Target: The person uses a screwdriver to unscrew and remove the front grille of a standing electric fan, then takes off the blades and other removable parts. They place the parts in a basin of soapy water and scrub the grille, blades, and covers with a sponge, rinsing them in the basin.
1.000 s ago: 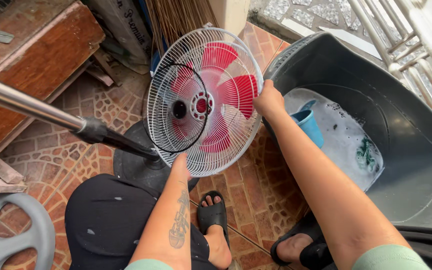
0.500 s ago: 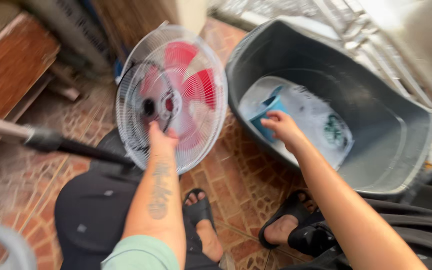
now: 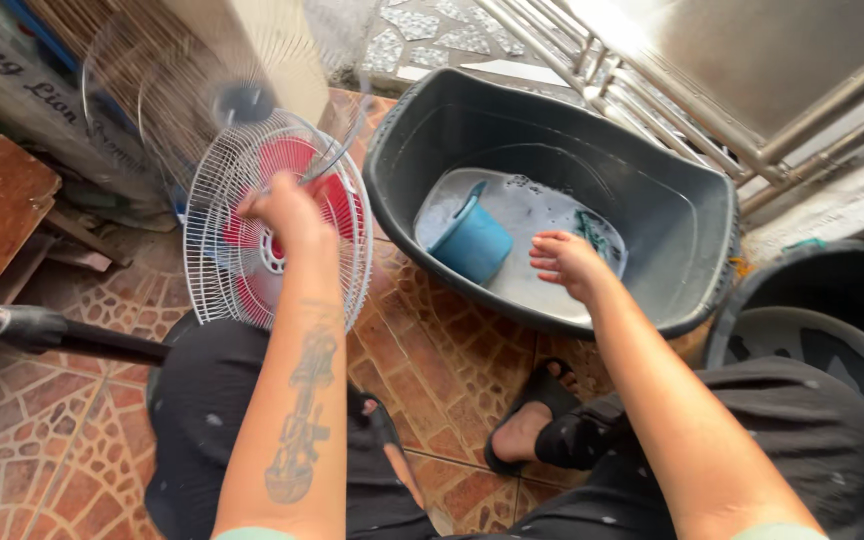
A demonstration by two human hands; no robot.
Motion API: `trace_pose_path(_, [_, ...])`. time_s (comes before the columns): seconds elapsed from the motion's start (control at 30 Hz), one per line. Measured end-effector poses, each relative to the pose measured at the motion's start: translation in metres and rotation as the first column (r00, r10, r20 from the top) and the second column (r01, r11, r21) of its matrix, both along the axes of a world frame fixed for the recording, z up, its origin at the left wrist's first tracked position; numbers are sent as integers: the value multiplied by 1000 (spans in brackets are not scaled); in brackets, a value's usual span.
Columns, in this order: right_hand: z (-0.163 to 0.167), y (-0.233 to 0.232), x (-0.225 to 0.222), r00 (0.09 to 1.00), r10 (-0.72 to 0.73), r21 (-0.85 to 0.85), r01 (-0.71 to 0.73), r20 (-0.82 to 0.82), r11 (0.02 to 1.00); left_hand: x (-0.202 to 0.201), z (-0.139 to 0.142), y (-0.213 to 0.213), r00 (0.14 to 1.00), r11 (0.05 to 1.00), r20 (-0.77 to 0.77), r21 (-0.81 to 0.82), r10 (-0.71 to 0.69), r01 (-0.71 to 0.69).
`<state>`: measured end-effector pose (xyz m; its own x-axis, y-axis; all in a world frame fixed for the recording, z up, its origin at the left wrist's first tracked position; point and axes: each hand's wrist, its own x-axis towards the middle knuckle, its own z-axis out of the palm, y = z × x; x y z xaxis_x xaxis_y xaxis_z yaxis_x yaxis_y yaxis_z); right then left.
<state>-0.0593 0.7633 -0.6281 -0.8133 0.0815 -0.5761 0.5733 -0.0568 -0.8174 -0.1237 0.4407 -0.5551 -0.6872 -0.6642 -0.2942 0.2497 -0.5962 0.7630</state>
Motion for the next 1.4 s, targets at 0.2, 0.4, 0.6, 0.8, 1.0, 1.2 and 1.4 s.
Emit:
trace_pose_path(0.2, [-1,75,-2,993,-112,194,117,-37,974,-5,-16,93,921,850,167,-355,-353,390])
trace_pose_path(0.4, [-40,168,-31,958,-284,378,251,34,891,-11,-95,159,519,276,683,-441,-514,854])
trace_pose_path(0.6, [-92,202,-126,914,63,842,341,-402,419,-102,-142,199,533,-433,833,-538,-146,723])
trace_pose_path(0.8, [-85,193,-263,800,426,905,343,-422,253,-236,-153,250,844,-650,466,-733,-266,199])
trace_pose_path(1.0, [-99,188,-312,935,276,828,-330,222,454,-325,-162,249,760,-821,634,-505,-144,266])
trace_pose_path(1.2, [-124,182,-380,731,654,688,-576,192,442,-341,-165,225,488,-729,848,-466,-207,501])
trace_pose_path(1.4, [-139,113,-445,564,764,835,-547,314,60,-340,-206,232,689,-754,720,-498,-85,428])
